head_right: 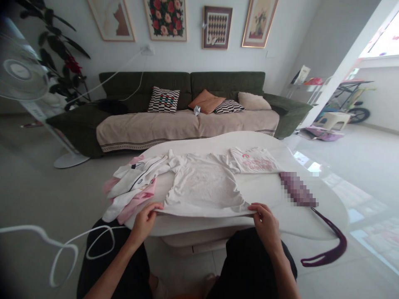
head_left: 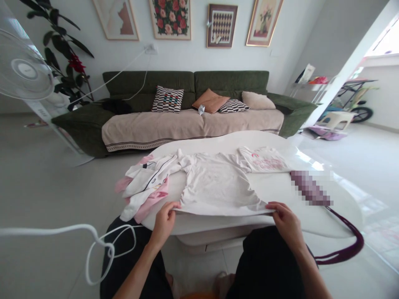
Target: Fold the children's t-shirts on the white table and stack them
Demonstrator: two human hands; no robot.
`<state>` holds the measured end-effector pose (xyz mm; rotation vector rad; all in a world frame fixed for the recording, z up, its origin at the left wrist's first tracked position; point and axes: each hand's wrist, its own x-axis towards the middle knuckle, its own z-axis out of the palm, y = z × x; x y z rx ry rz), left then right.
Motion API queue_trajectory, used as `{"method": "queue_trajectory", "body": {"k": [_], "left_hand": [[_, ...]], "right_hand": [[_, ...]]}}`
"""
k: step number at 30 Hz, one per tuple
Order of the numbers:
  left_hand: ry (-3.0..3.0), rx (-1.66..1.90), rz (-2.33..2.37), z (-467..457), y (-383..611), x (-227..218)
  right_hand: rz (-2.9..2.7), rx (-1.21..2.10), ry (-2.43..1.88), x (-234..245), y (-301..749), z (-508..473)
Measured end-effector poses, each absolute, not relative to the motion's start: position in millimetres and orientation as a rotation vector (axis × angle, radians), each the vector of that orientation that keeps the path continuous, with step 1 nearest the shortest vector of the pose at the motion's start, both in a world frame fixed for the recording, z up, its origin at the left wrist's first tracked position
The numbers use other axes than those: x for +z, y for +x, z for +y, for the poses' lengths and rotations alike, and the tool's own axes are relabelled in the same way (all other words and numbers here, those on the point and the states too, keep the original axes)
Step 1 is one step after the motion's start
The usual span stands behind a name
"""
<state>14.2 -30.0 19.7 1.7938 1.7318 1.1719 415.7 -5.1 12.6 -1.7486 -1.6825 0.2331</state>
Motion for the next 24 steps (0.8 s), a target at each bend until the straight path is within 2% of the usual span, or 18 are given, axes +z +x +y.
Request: {"method": "queue_trajectory", "body": {"k": [6, 12, 19, 21, 24], "left_hand": [[1.968, 0.759, 1.724, -49, 3, 18], [2.190, 0.797, 1.693, -7, 54, 39], [2.265, 0.218, 1.470, 20, 73, 11], [2.189, 0.216, 1.364, 34, 61, 16], [2.003, 0.518, 1.558, 78, 45, 33]], "right_hand": [[-2.124, 0.468, -1.773, 12, 437, -10], [-2.073, 0.243, -1.731, 41, 381, 29], [-2.271, 0.233, -1.815, -7, 309, 44], [-2.254, 0.243, -1.850, -13, 308, 42], [-2.144, 0.245, -1.776, 0, 289, 34]]}}
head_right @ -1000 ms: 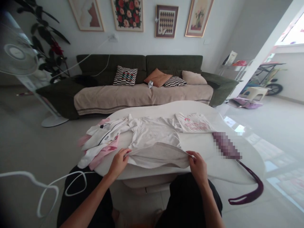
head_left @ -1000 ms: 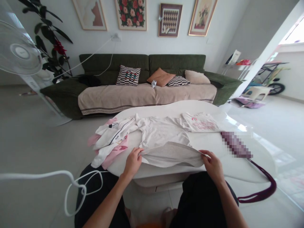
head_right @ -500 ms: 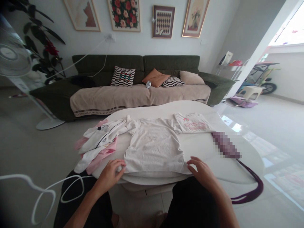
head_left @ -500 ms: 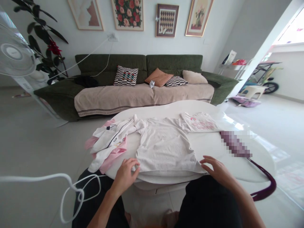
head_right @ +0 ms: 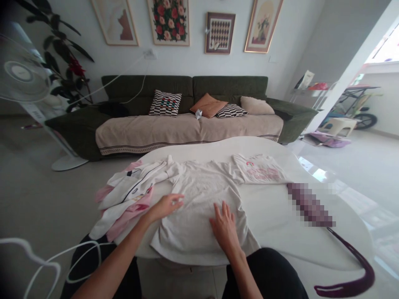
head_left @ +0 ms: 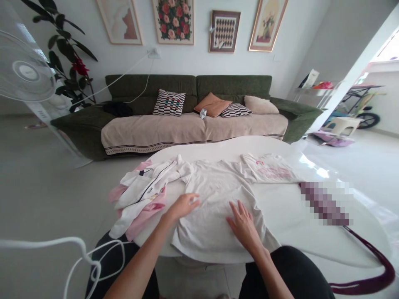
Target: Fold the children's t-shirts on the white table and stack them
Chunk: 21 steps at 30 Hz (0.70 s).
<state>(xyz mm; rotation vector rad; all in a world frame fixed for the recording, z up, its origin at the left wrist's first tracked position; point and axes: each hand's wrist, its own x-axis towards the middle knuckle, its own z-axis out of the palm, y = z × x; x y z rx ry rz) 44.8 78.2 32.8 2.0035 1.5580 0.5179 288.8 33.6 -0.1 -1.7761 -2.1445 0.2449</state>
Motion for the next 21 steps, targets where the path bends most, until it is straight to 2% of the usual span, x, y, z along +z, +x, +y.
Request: {"method": "queue_trajectory", "body": {"k": [2, 5, 10, 14, 18, 21], "left_hand": [[1.878, 0.749, 1.811, 120, 37, 42], [1.748, 0.856, 2.007, 182, 28, 47], [1.533, 0.760, 2.075, 239, 15, 40], [1.413, 0.651, 1.964, 258, 3, 43], [1.319, 0.607, 1.833, 269, -10, 57], [1.271, 0.580, 1.811, 269, -19, 61]], "right_hand": [[-2.135, 0.342, -1.555, 16, 256, 21], [-2.199, 0.574, -1.230, 28, 191, -4], [-2.248, 0.502, -1.343, 6, 125, -22], [-2.248, 0.512, -1.329, 1, 133, -16], [-1.910, 0.810, -1.209, 28, 162, -14], [-1.724, 0.913, -1.208, 43, 183, -14]]}}
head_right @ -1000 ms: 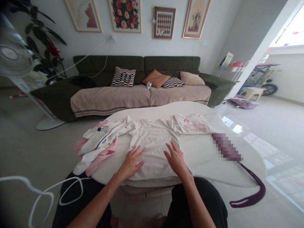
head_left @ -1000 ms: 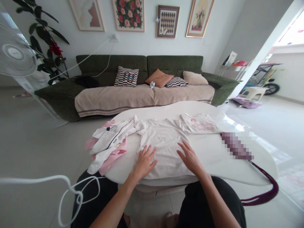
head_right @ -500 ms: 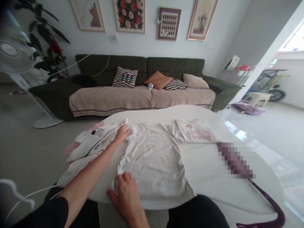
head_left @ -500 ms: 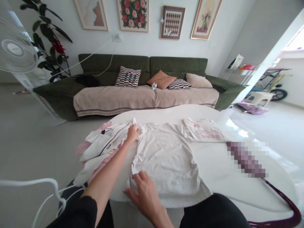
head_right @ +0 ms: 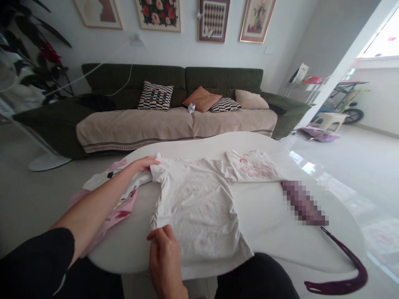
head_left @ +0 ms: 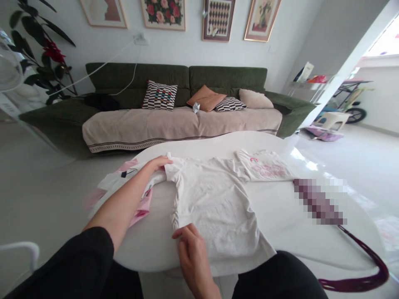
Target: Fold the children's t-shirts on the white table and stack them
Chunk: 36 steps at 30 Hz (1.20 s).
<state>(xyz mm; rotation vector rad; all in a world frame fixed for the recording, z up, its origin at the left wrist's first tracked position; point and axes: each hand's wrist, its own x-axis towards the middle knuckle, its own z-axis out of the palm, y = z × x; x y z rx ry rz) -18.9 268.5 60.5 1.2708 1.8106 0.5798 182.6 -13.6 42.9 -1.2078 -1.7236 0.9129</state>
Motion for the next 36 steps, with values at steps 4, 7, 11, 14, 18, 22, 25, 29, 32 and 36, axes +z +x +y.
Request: {"method": "queue_trajectory", "body": {"k": [4, 7, 11, 14, 18, 22, 25, 29, 32, 36], "left_hand": [[1.237, 0.566, 1.883, 265, -26, 55], [1.223, 0.590, 1.911, 270, -22, 56], [1.258, 0.646, 1.843, 291, 7, 67], [1.329, 0.674, 1.766, 305, 49, 63], [1.454, 0.739, 1.726, 308, 103, 40], [1.629, 0.871, 1.761, 304, 110, 27], [1.711, 0.924, 1.879, 304, 86, 29], [1.684, 0.796, 2.099, 299, 59, 24], [1.661, 0.666, 2.166, 292, 55, 11], [1.648, 0.633, 2.227, 295, 57, 0]], "right_hand": [[-1.691, 0.842, -1.327, 35, 204, -15], [-1.665, 0.804, -1.379, 21, 217, -18], [-1.661, 0.810, -1.349, 9, 229, -23], [-1.673, 0.803, -1.362, 4, 233, -24], [-1.657, 0.723, -1.462, -5, 239, -29], [-1.765, 0.553, -1.555, -11, 250, -38], [-1.882, 0.257, -1.567, -10, 248, -39], [-2.125, 0.195, -1.424, -15, 223, -34], [-2.209, 0.333, -1.483, -25, 208, -32], [-2.283, 0.486, -1.517, -27, 207, -30]]}}
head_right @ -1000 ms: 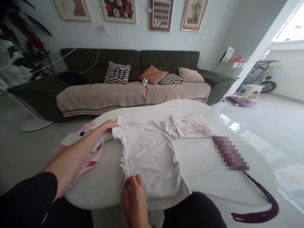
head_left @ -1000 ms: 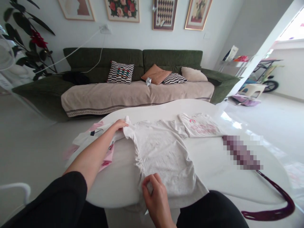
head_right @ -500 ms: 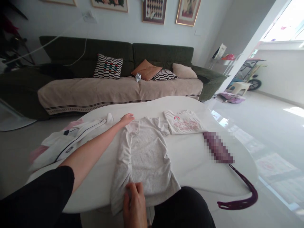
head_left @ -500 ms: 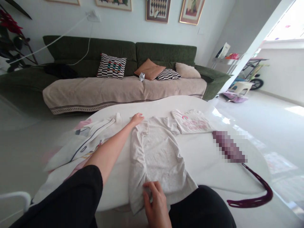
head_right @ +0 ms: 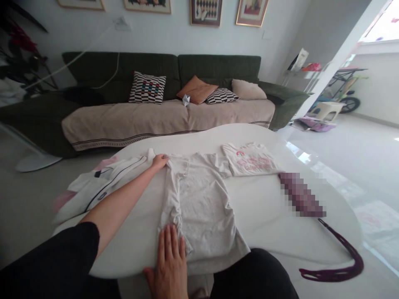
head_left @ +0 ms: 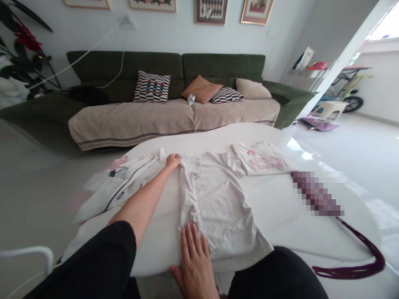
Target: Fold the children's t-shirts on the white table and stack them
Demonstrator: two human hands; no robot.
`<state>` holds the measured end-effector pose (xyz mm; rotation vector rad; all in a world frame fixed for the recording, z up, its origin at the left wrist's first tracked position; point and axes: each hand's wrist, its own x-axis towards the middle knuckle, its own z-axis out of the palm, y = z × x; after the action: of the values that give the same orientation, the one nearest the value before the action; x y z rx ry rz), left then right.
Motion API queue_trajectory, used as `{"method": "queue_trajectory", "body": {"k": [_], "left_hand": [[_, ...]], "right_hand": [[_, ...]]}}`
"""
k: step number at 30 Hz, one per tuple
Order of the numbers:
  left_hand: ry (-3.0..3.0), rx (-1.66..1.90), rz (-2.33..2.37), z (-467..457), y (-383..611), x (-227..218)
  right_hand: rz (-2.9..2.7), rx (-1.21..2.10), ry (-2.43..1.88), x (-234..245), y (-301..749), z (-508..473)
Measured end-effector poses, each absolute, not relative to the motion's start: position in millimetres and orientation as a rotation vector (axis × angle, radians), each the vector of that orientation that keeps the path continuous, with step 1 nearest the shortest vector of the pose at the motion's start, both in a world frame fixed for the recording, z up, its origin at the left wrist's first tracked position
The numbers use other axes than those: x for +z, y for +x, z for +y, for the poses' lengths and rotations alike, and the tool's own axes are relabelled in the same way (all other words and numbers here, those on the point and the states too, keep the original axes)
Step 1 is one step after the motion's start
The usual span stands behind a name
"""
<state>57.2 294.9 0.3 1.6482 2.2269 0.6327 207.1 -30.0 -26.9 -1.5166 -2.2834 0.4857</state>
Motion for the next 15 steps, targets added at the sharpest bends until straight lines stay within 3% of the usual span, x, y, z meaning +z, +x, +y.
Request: {"method": "queue_trajectory", "body": {"k": [7, 15], "left_hand": [[1.742, 0.684, 2.298, 282, 72, 15], [2.380, 0.451, 2.009, 152, 100, -17]], "right_hand": [[-2.278, 0.602, -1.565, -17, 196, -26], [-2.227, 0.937, -1.469, -2, 199, -19]]}}
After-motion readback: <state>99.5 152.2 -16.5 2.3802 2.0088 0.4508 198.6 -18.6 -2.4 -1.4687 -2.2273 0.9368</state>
